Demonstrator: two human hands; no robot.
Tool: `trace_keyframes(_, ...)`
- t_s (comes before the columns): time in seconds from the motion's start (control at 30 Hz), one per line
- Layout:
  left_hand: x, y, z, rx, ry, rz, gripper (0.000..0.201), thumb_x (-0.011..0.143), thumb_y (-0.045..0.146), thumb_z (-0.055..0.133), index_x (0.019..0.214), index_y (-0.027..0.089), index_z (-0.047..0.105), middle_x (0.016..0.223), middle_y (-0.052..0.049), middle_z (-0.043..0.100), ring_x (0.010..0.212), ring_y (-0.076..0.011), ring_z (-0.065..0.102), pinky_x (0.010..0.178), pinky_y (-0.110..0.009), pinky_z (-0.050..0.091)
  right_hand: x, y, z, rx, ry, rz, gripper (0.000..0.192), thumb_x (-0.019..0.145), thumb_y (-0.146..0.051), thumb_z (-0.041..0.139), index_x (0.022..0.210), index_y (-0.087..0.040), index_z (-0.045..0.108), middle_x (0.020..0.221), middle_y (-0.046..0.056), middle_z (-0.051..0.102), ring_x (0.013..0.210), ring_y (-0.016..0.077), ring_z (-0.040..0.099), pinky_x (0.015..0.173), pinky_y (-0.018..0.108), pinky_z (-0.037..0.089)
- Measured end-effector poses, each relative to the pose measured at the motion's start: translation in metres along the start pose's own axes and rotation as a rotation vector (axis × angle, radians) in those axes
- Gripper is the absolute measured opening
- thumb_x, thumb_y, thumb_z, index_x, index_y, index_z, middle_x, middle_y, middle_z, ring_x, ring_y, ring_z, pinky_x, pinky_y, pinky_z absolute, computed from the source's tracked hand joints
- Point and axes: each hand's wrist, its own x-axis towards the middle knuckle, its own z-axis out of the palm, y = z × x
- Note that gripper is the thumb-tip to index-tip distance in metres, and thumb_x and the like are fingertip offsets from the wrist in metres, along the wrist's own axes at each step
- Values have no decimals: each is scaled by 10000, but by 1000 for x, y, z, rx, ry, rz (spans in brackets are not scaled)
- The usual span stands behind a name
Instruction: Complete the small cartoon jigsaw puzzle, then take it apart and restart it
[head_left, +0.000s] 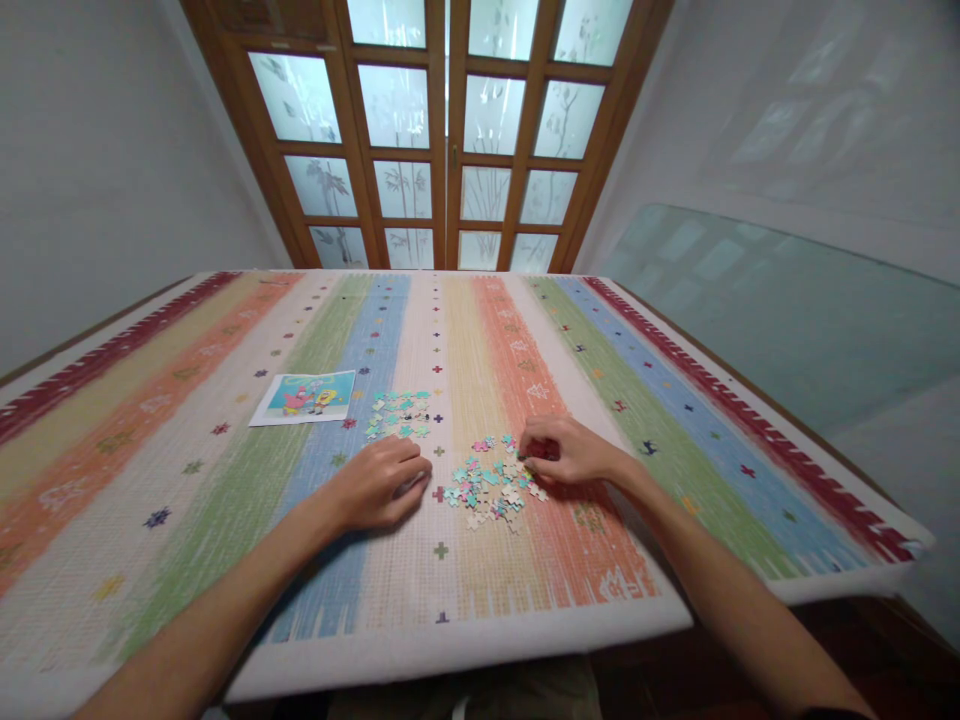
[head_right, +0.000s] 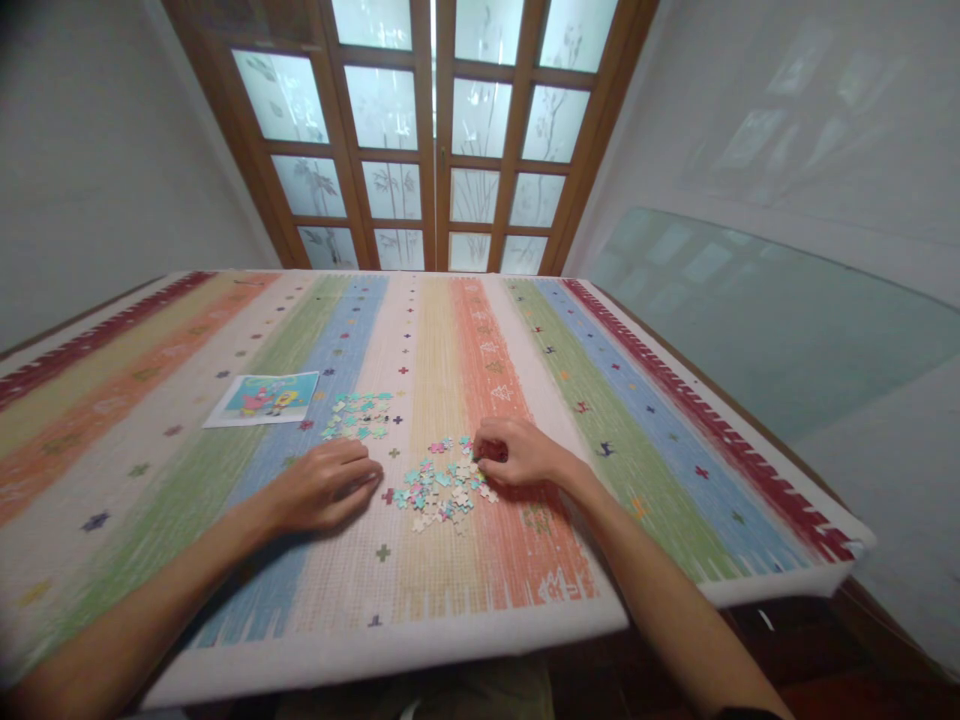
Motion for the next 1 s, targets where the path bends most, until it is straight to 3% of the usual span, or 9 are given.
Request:
trace_keyframes(0.2, 3, 10, 15, -51, 15, 51, 209, 1001, 194, 436, 1014, 179, 644, 803, -49, 616, 723, -184, 545, 678, -326, 438, 2, -3, 1, -31, -60, -4, 149, 871, -257, 663, 970, -184, 745, 901, 70, 652, 768, 188, 575, 736, 348, 425)
trace_keyframes(0.47, 5, 13, 16, -61, 28, 45, 214, 1008, 183, 428, 1028, 181, 641, 799, -49, 602, 726, -186, 537, 679, -334, 436, 1, -1, 1, 65, -79, 58, 172, 800, -199, 685, 968, -180, 652, 841, 24, 603, 709, 151, 516, 667, 299, 408)
trace_keyframes(0.8, 4, 12, 18, -53, 42, 60, 219, 1016, 192, 425, 1025, 173, 644, 789, -45, 596, 719, -185, 529, 685, -337, 436, 1, -2, 0, 14, -87, 54, 133, 821, -192, 679, 954, -200, 679, 853, 33, 615, 739, 163, 538, 680, 306, 424)
trace_keyframes(1.0, 5, 12, 17, -42, 55, 71, 225, 1016, 183, 421, 1010, 167, 645, 770, -44, 585, 703, -183, 516, 661, -334, 423, 1, -2, -1, -3, -84, 21, 212, 842, -198, 657, 1048, -196, 710, 944, 64, 635, 817, 190, 589, 766, 340, 463)
